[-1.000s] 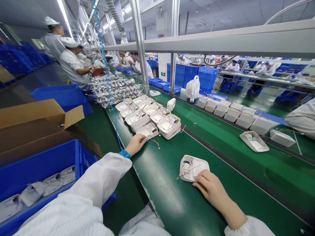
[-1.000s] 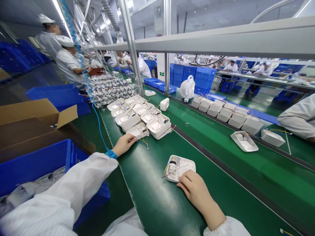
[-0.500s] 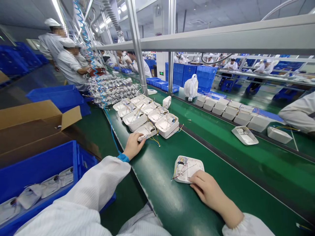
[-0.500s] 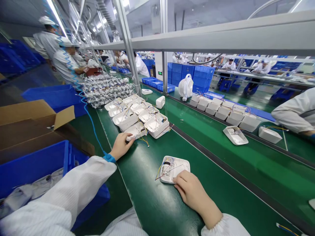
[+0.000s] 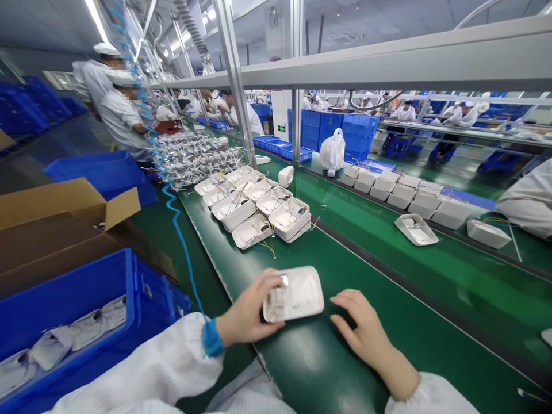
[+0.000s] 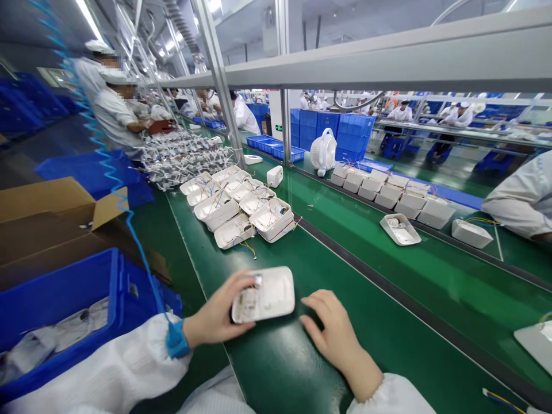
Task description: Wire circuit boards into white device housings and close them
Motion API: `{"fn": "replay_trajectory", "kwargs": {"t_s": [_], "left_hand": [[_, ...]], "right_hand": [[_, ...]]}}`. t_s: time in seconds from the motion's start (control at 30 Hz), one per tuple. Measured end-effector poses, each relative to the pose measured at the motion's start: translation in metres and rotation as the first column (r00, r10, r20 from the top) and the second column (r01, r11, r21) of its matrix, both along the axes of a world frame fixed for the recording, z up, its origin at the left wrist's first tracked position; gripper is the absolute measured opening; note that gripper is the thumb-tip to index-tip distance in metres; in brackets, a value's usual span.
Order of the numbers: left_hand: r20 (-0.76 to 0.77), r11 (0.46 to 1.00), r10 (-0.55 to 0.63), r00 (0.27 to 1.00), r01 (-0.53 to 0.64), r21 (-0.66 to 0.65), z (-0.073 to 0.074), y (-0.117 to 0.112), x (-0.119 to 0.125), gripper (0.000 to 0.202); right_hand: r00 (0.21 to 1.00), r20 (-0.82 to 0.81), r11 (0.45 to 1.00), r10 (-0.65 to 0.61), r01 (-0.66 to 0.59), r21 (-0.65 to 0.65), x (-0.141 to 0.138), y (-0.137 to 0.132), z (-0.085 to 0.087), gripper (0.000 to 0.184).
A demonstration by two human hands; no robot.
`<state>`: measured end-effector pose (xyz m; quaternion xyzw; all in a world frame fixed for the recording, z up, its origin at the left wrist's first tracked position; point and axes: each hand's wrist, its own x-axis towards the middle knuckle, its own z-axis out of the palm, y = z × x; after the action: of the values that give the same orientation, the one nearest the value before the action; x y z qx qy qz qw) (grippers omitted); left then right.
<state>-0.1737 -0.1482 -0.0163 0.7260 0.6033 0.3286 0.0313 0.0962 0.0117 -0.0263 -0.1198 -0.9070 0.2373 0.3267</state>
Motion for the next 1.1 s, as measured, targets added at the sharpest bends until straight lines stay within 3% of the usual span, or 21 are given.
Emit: {"fn": "replay_trajectory", "kwargs": {"t_s": [0.07,0.1,0.17,0.23,0.3,0.43,0.57,0.67,0.77,0.9,1.0,1.1], "left_hand": [[0.012,0.963,0.223,0.975,-0.222,0.154,0.004,0.003,-0.042,0.071],[0.043,0.908,0.357,0.933,-0.357,0.218,0.005,0.006,-0.065,0.070],[0.129,0.801,0.545,0.829,-0.560,0.213,0.005,0.013,-0.108,0.076],[0.188,0.749,0.616,0.765,-0.643,0.162,0.001,0.023,-0.142,0.081],[0.199,0.737,0.630,0.751,-0.659,0.152,-0.005,0.034,-0.162,0.083],[0.210,0.726,0.635,0.743,-0.667,0.166,-0.018,0.051,-0.168,0.082],[0.232,0.726,0.627,0.744,-0.666,0.172,-0.024,0.057,-0.163,0.077],[0.204,0.747,0.596,0.777,-0.630,0.213,-0.024,0.057,-0.163,0.072],[0.131,0.733,0.598,0.791,-0.605,0.311,-0.024,0.056,-0.163,0.065],[0.090,0.710,0.613,0.785,-0.597,0.373,-0.029,0.055,-0.164,0.061],[0.073,0.737,0.594,0.801,-0.579,0.348,-0.033,0.056,-0.167,0.066],[0.084,0.746,0.591,0.802,-0.583,0.322,-0.034,0.056,-0.169,0.076]], "right_hand": [[0.988,-0.008,0.987,-0.151,0.151,-0.054,0.003,0.016,-0.006,0.020],[0.977,0.000,0.974,-0.212,0.211,-0.081,0.004,0.022,-0.009,0.020],[0.963,0.043,0.955,-0.267,0.270,-0.122,0.003,0.028,-0.014,0.020],[0.965,0.086,0.958,-0.247,0.257,-0.129,0.001,0.028,-0.018,0.021],[0.970,0.110,0.966,-0.217,0.230,-0.119,0.001,0.025,-0.018,0.021],[0.959,0.118,0.957,-0.258,0.271,-0.101,0.005,0.029,-0.017,0.022],[0.919,0.080,0.920,-0.386,0.390,-0.036,0.015,0.067,-0.017,0.027],[0.825,0.066,0.827,-0.562,0.562,0.018,0.020,0.115,-0.015,0.034],[0.664,0.147,0.677,-0.733,0.733,0.066,0.018,0.167,-0.010,0.044],[0.523,0.235,0.556,-0.819,0.825,0.101,0.007,0.226,-0.006,0.059],[0.476,0.311,0.535,-0.822,0.834,0.136,-0.003,0.257,-0.008,0.064],[0.468,0.395,0.564,-0.790,0.808,0.171,-0.009,0.268,-0.008,0.060]]}}
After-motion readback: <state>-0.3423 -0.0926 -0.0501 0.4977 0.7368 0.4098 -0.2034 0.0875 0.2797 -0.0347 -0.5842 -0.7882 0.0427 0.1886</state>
